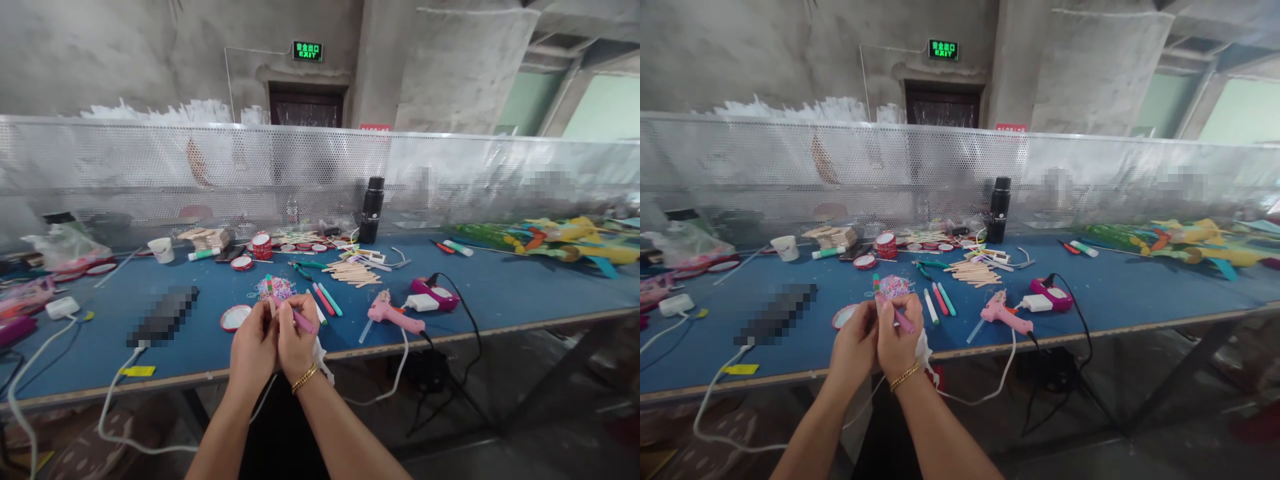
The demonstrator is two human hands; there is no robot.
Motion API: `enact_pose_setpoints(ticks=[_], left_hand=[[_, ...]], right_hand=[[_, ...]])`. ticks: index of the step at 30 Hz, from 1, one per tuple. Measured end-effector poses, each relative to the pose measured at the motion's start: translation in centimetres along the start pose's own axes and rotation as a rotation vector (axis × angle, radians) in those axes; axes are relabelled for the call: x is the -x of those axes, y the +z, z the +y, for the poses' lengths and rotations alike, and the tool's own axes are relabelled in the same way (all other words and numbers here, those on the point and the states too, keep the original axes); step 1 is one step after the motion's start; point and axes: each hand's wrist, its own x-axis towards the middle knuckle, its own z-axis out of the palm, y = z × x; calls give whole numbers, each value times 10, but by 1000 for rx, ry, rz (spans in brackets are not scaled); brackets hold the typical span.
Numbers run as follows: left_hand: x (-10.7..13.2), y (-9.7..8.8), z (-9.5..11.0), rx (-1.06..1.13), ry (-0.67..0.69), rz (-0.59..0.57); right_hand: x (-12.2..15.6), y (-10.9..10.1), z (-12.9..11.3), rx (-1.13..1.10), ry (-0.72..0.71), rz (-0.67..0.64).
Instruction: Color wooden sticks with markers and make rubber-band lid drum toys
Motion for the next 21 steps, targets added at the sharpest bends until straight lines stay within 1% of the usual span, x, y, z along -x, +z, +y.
enact_pose_setpoints(ticks=[4,13,21], left_hand=[[-1,0,0,-8,-5,5],[1,0,0,-17,-6,-6],[1,1,-1,-34,-17,9]], right_hand=[[1,1,0,3,13,28],[1,-1,-2,14,-8,-10],[2,-1,1,16,6,8]])
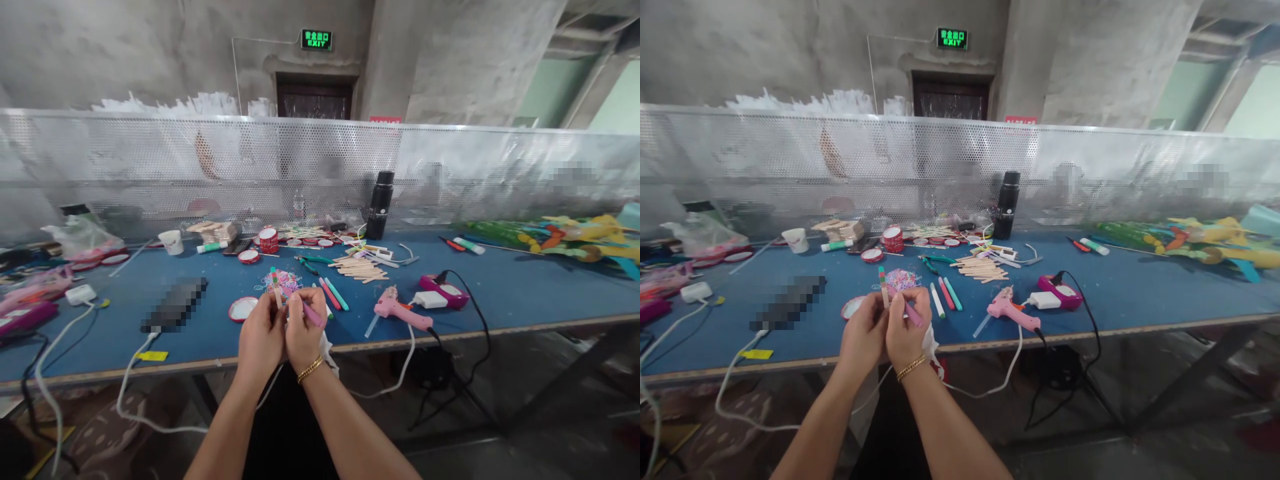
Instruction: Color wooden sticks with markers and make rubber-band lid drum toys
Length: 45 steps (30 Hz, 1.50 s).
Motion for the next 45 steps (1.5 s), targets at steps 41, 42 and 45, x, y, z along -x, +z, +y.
enact_pose_setpoints(ticks=[41,42,45], left_hand=[[0,0,-4,80,40,30],[0,0,-5,92,46,41],[0,1,-10,127,61,63]], right_hand=[[-4,3,-1,87,-40,-40],[-4,3,0,97,-28,-54],[-5,5,3,103,0,-70]])
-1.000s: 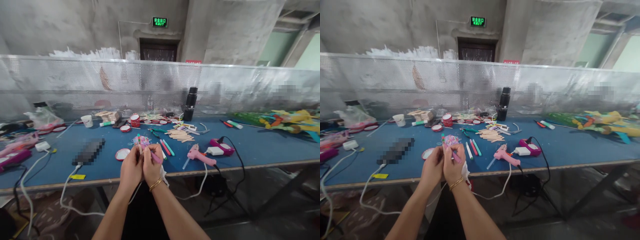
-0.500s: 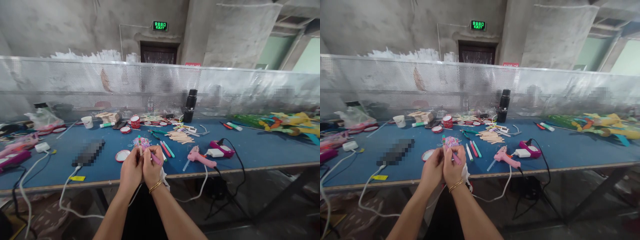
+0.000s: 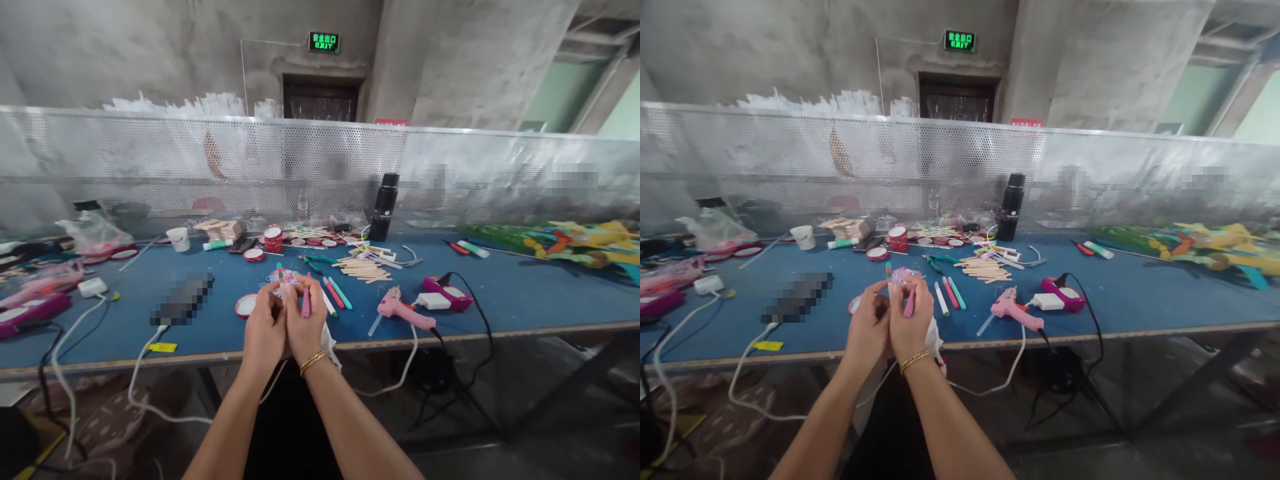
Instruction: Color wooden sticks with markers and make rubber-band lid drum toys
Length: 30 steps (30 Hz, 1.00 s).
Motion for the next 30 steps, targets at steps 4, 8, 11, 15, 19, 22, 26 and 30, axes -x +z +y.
enact_pose_setpoints(ticks=[4,8,11,15,19,22,26,30], left_hand=[[-1,0,-6,32,15,0],[-2,0,-7,48,29,3],[-2,0,-6,54,41,-2],[-2,-2,-5,67,62,-41],[-4,-4,-8,91,75,-84],[-6,-4,-11,93,63,-84],[-7,-3,-13,82,44,-66],[-7,-3,-16,84,22,-83]], right_hand=[[-2,1,-1,-1,14,-25],[-3,1,-3,-4,14,-32],[-3,1,-4,-9,16,-26],[-3,1,-5,-35,19,-15],[-4,1,-5,-64,27,-12],[-5,1,-4,-72,32,-10],[-4,1,-3,-69,37,10],[-4,2,-3,-49,52,15]])
